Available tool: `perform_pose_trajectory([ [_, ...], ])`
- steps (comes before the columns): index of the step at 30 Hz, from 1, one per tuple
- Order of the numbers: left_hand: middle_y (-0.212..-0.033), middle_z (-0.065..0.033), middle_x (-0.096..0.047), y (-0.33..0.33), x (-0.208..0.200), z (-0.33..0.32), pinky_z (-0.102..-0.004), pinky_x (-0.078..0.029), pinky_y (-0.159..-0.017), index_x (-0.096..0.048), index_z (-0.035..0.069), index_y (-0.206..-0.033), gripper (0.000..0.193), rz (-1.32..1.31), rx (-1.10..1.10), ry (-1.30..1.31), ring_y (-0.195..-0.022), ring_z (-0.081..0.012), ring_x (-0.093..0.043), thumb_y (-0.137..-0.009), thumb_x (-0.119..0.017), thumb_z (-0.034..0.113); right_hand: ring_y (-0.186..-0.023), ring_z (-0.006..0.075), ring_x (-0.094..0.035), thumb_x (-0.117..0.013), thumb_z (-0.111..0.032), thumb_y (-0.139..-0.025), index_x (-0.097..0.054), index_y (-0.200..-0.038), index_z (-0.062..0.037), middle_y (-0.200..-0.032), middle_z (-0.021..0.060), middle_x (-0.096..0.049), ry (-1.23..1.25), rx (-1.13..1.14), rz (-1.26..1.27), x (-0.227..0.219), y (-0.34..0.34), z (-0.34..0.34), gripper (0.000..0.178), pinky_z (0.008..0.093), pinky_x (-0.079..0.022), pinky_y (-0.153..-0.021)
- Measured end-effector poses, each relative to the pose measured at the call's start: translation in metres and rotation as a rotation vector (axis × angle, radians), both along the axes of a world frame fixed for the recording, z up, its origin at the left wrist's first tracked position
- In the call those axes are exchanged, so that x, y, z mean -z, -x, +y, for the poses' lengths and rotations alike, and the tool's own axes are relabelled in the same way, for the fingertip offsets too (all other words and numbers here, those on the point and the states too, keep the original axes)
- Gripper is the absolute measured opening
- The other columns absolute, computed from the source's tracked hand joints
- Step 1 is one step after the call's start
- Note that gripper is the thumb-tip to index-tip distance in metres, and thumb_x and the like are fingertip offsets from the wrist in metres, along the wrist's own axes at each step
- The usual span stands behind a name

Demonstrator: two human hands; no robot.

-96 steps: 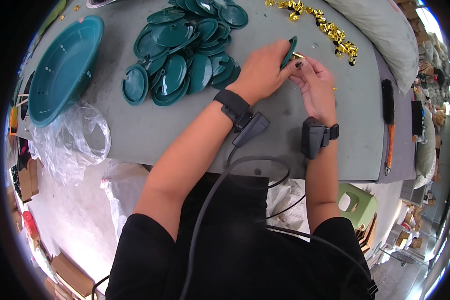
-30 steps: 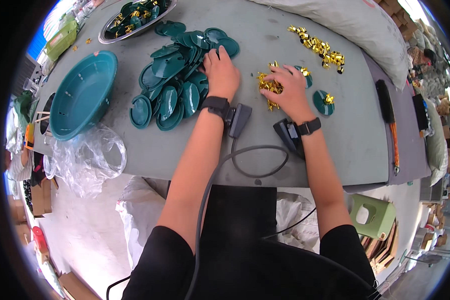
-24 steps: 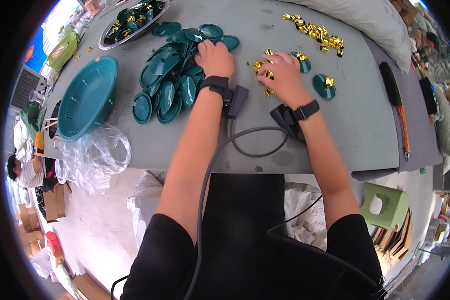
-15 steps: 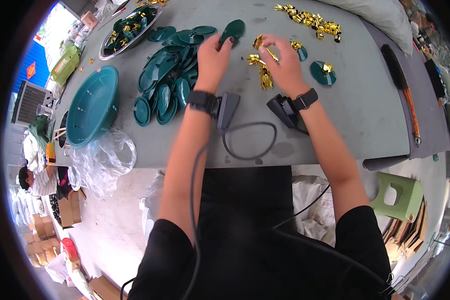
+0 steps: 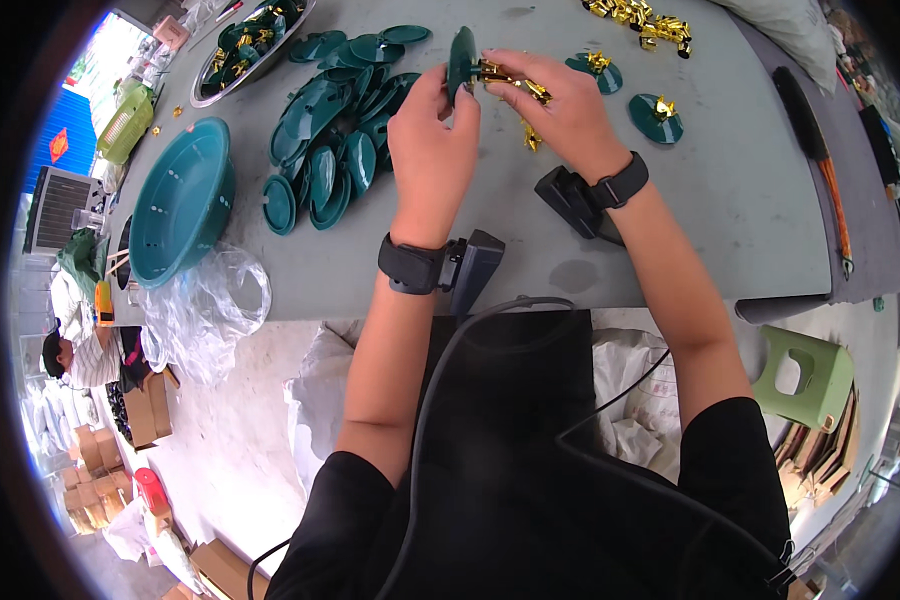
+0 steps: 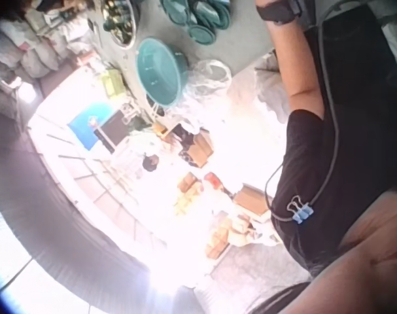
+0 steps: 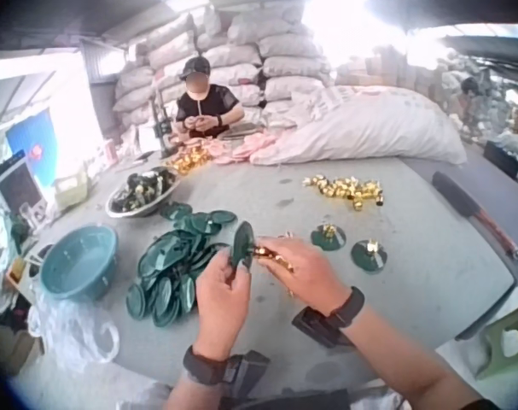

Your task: The person is assembling small gold-colored metal clips into green plastic bases.

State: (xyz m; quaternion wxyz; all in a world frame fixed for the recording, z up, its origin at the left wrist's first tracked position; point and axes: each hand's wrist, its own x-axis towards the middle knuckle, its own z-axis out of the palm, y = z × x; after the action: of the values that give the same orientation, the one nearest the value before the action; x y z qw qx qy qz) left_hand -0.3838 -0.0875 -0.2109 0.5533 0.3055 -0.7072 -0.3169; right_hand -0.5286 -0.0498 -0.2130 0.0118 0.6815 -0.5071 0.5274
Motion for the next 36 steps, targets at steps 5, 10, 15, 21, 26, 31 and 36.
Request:
perform_pose_trajectory([
  [5, -0.083, -0.0159, -0.064, -0.008, -0.006, 0.014, -0.0335, -0.048, -0.058, -0.061, 0.003, -0.103, 0.024, -0.313, -0.132, 0.255, -0.069, -0.0299, -0.062, -0.079, -0.057, 0.006, -0.082, 0.0214, -0.064, -0.065, -0.016, -0.081, -0.061, -0.107, -0.0059, -0.092, 0.0095, -0.067, -0.133, -0.060, -0.198, -0.001, -0.006, 0.004, 0.028, 0.0291, -0.049, -0.075],
  [10, -0.090, -0.0147, -0.064, -0.015, -0.014, 0.008, -0.0349, -0.049, -0.061, -0.060, 0.005, -0.106, 0.028, -0.378, -0.030, 0.421, -0.074, -0.0306, -0.062, -0.079, -0.058, 0.006, -0.085, 0.0178, -0.064, -0.063, -0.015, -0.084, -0.058, -0.109, 0.0010, -0.091, 0.0121, -0.067, -0.418, -0.409, -0.637, -0.012, 0.014, 0.007, 0.030, 0.0277, -0.050, -0.073],
  [15, -0.112, -0.0172, -0.060, -0.014, -0.007, -0.004, -0.0309, -0.045, -0.087, -0.053, 0.002, -0.119, 0.039, -0.287, 0.291, 0.069, -0.104, -0.0248, -0.059, -0.082, -0.061, 0.009, -0.077, 0.0174, -0.064, -0.063, -0.021, -0.084, -0.056, -0.110, 0.0025, -0.091, 0.0120, -0.066, -0.628, -0.344, -0.704, -0.024, 0.037, 0.008, 0.035, 0.0261, -0.050, -0.070],
  [21, -0.125, -0.0230, -0.050, 0.016, 0.028, -0.037, -0.0353, -0.041, -0.093, -0.042, 0.001, -0.129, 0.052, -0.317, 0.192, -0.084, -0.111, -0.0325, -0.052, -0.082, -0.058, 0.016, -0.068, 0.0142, -0.060, -0.064, -0.028, -0.082, -0.060, -0.105, -0.0041, -0.084, 0.0105, -0.066, -0.362, 0.435, -0.470, 0.000, 0.110, 0.012, 0.033, 0.0289, -0.047, -0.063],
  [26, -0.123, -0.0174, -0.053, 0.031, 0.063, -0.088, -0.0326, -0.041, -0.093, -0.046, 0.000, -0.124, 0.039, -0.196, 0.239, -0.311, -0.112, -0.0255, -0.053, -0.087, -0.052, 0.011, -0.061, 0.0183, -0.054, -0.069, -0.029, -0.077, -0.062, -0.102, -0.0094, -0.064, 0.0042, -0.055, -0.309, 0.939, -0.009, -0.004, 0.088, 0.010, 0.033, 0.0322, -0.043, -0.057],
  [31, -0.113, -0.0201, -0.056, 0.037, 0.059, -0.080, -0.0358, -0.045, -0.087, -0.050, -0.001, -0.116, 0.036, -0.063, 0.041, -0.214, -0.106, -0.0313, -0.054, -0.080, -0.054, 0.006, -0.081, 0.0221, -0.056, -0.072, -0.031, -0.072, -0.062, -0.107, -0.0128, -0.091, 0.0073, -0.061, -0.373, 0.331, -0.066, 0.007, 0.042, -0.010, 0.041, 0.0343, -0.046, -0.072],
  [36, -0.129, -0.0234, -0.041, 0.038, 0.054, -0.095, -0.0401, -0.039, -0.094, -0.043, 0.002, -0.124, 0.049, -0.116, -0.224, 0.096, -0.116, -0.0378, -0.042, -0.077, -0.054, 0.002, -0.115, 0.0336, -0.046, -0.069, -0.030, -0.072, -0.064, -0.106, -0.0201, -0.132, 0.0121, -0.046, -0.478, 0.147, 0.269, 0.037, 0.033, -0.034, 0.035, 0.0431, -0.036, -0.096],
])
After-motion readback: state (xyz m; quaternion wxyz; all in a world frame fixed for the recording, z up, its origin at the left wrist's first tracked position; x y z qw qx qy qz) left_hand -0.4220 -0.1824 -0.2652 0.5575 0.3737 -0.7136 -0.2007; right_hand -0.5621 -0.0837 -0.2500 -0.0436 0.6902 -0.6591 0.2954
